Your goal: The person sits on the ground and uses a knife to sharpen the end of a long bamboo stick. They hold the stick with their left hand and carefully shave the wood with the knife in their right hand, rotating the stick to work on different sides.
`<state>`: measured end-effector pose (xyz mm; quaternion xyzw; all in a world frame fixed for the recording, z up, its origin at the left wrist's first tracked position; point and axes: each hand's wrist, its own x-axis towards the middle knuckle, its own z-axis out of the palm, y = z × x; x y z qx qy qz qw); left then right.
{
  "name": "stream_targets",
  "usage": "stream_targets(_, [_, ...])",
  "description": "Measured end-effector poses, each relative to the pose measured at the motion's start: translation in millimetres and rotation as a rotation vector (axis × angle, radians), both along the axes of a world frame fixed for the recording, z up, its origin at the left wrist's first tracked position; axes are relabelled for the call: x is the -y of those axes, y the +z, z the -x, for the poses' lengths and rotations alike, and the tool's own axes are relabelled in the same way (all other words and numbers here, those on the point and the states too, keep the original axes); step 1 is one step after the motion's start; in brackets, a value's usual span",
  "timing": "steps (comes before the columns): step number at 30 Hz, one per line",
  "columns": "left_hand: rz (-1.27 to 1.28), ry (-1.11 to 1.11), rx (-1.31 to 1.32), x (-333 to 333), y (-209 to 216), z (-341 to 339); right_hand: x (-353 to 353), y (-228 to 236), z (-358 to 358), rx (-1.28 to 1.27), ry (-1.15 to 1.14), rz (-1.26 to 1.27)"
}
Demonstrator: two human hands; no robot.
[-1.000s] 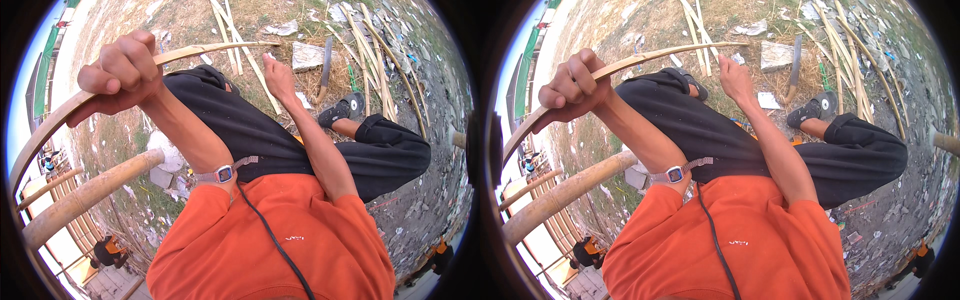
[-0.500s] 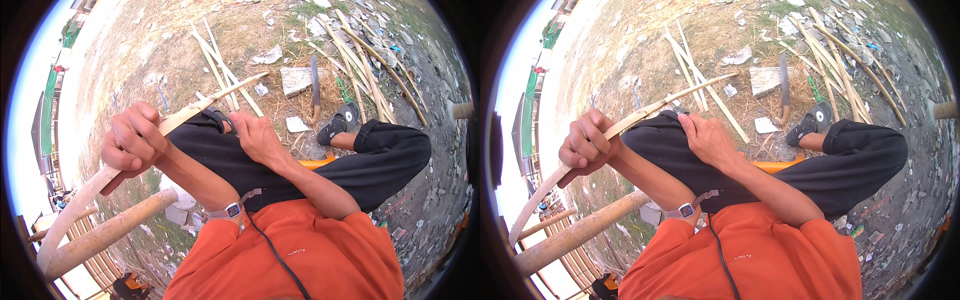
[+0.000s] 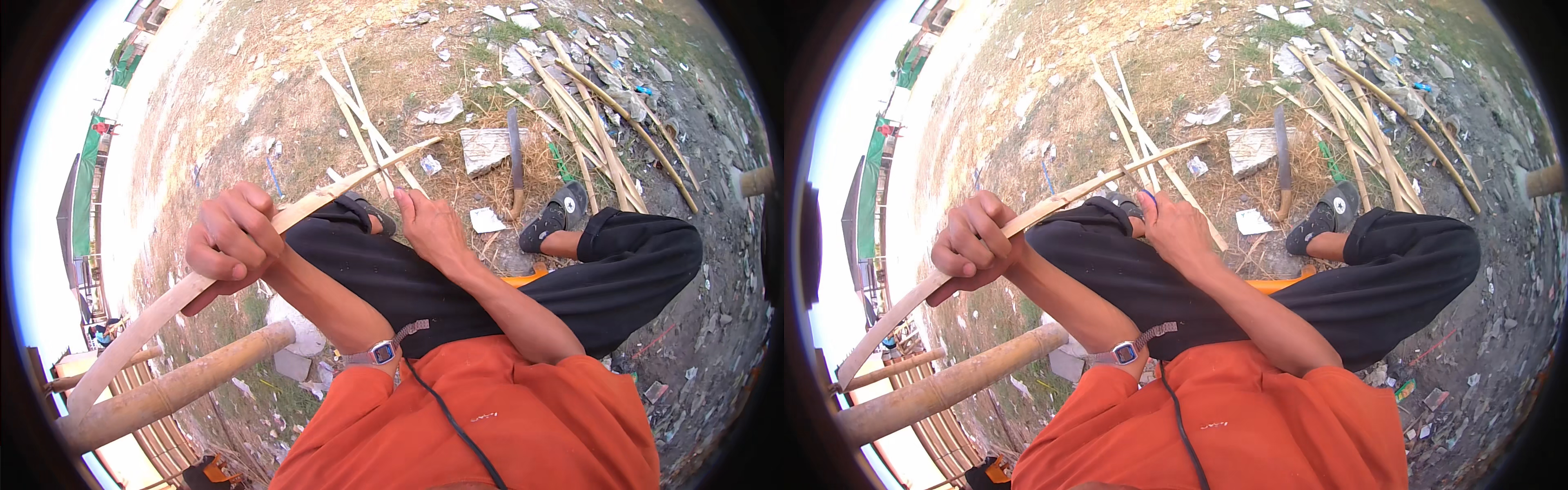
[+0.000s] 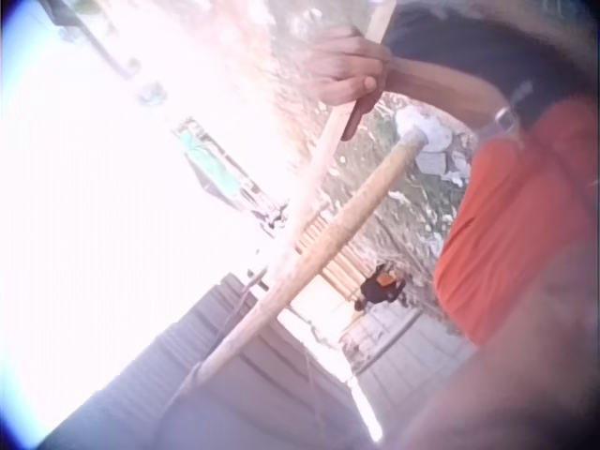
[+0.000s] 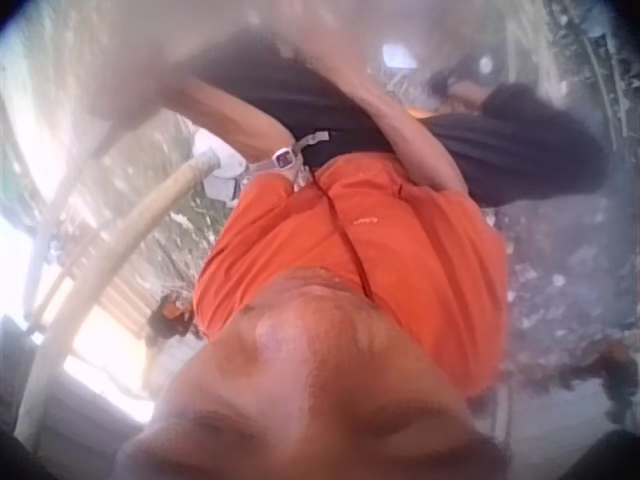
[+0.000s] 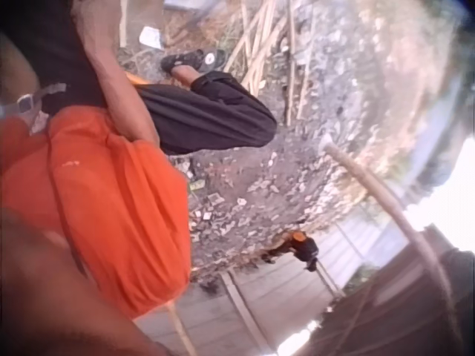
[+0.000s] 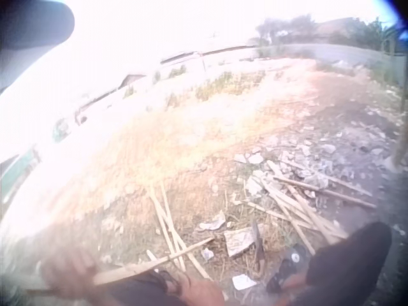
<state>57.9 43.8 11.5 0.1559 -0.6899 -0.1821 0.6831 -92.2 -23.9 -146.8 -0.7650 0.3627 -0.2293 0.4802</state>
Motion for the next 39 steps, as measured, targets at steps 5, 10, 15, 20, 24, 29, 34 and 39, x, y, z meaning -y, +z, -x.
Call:
stream_targets(5, [-0.002, -0.005, 0.019, 10, 1, 7, -3, 19, 3, 0.068, 0.059, -0.025])
stream_targets(10, [0.065, -0.034, 0.026, 10, 4, 0, 21, -20, -3, -0.107, 0.026, -0.079])
stream_targets(15, [0.060, 0.039, 0.055, 14, 6, 3, 2, -6, -5, 0.289, 0.167, -0.229])
stream_targets(20, [-0.026, 0.245, -0.039, 13, 14, 17, 26, -20, 2, 0.238, 0.156, -0.376])
stream_targets(24, [-0.017, 0.375, -0.137, 6, -1, 25, 38, 13, 10, 0.132, 0.217, -0.476])
stream_targets(29, [0.012, 0.429, -0.168, 8, -4, 38, 28, 40, 12, 0.185, 0.262, -0.273])
stream_targets(34, [-0.020, 0.460, -0.122, 13, -6, 43, 29, 33, 9, 0.151, 0.264, -0.220])
stream_targets(39, [0.007, 0.490, -0.120, 0, -11, 40, 35, 56, 10, 0.038, 0.330, -0.265])
